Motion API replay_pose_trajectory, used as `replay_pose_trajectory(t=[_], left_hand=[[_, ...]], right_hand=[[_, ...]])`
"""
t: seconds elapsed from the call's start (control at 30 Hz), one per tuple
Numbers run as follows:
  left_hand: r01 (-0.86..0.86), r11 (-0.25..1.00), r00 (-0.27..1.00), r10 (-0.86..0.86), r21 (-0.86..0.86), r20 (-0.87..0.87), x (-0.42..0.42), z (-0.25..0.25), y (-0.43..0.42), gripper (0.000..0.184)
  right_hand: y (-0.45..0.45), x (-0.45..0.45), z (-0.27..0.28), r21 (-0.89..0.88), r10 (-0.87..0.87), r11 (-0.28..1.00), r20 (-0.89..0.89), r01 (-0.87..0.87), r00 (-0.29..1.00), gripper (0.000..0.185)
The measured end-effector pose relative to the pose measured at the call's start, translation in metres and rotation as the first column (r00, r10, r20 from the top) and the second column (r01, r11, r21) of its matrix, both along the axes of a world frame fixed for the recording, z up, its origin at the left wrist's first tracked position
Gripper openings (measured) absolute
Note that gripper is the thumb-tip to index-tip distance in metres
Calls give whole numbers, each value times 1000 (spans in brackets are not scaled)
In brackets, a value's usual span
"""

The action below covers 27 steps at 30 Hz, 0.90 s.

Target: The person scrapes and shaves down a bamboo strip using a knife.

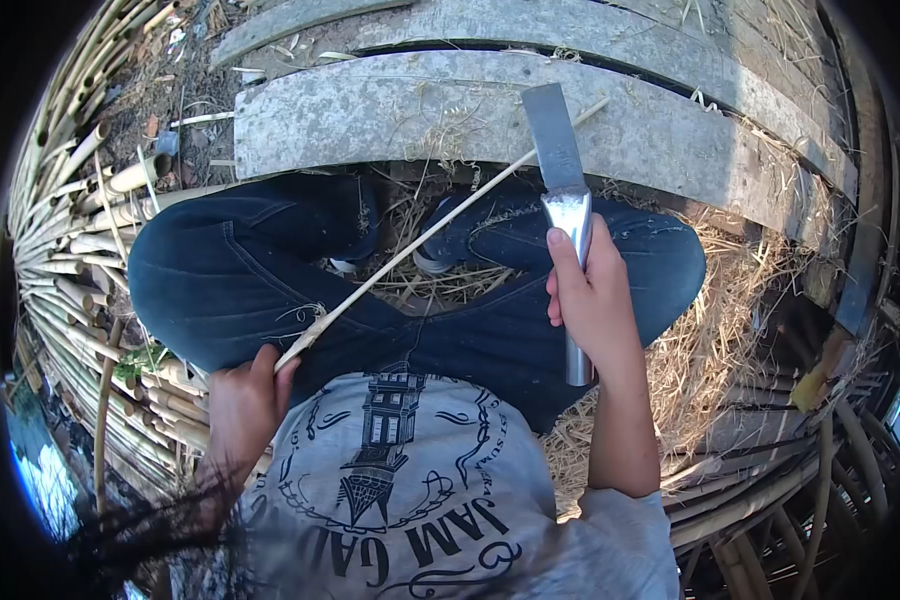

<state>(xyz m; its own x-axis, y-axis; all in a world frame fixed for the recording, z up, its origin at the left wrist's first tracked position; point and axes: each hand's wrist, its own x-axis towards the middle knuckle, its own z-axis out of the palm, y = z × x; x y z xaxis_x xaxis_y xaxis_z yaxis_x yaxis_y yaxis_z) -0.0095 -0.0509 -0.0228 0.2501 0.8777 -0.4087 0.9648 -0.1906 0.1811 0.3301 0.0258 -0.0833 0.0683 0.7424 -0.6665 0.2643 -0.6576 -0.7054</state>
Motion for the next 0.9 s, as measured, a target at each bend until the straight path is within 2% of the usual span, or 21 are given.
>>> replay_pose_trajectory(t=[0.03, 0.1, 0.23, 0.3, 0.33, 0.37, 0.43, 0.47, 0.5, 0.57, 0.63, 0.7, 0.77, 0.9], left_hand=[[-13, 1000, 1000, 13, -2, 3, 1, -1, -2, 30], [30, 999, 1000, -29, 27, -11, -3, -1, -3, 30], [44, 998, 999, -43, 37, -11, -7, -2, -4, 30], [10, 1000, 1000, -10, 4, 6, -4, -1, -3, 29], [0, 1000, 1000, 0, -1, 11, -2, -1, -2, 29], [3, 1000, 1000, -3, 0, 6, 0, -1, -1, 29], [-5, 1000, 1000, 5, 2, -9, 1, -1, -1, 29], [-6, 1000, 1000, 6, 5, -9, 0, -1, -1, 29], [-3, 1000, 1000, 3, 8, -10, 0, -1, -1, 30], [14, 1000, 1000, -14, 17, -19, -2, 1, -2, 30], [39, 999, 999, -39, 27, -7, -2, -2, 0, 30], [15, 1000, 1000, -15, 10, -20, 0, -3, 0, 30], [-7, 1000, 1000, 7, 6, -24, 1, -4, -3, 30], [32, 998, 999, -33, 45, 6, -3, -5, 0, 29]], right_hand=[[-3, -7, -4, 0, -83, 997, -39, 83, 996, 25], [-14, -14, 0, 55, 35, 998, 92, -40, 995, 24], [-4, 3, 13, -5, 119, 993, 101, -120, 988, 23], [8, 16, 15, -90, 98, 991, -24, -99, 995, 22], [9, 21, 9, -84, 28, 996, -63, -34, 998, 22], [7, 19, 4, -88, 39, 995, -63, -45, 997, 22], [6, 9, -6, -38, -107, 994, -62, 105, 992, 24], [0, 0, -7, -9, -78, 997, -71, 78, 994, 24], [-6, -1, -4, 0, 33, 999, -53, -33, 998, 25], [-1, 2, 8, -40, 21, 999, -53, -23, 998, 25], [10, 27, -5, -33, 90, 995, -15, -91, 996, 24], [10, 14, -7, -14, -69, 998, -30, 69, 997, 23], [-1, -2, -3, -6, 42, 999, -29, -42, 999, 22], [15, 24, -5, -94, -7, 996, -136, -6, 991, 28]])
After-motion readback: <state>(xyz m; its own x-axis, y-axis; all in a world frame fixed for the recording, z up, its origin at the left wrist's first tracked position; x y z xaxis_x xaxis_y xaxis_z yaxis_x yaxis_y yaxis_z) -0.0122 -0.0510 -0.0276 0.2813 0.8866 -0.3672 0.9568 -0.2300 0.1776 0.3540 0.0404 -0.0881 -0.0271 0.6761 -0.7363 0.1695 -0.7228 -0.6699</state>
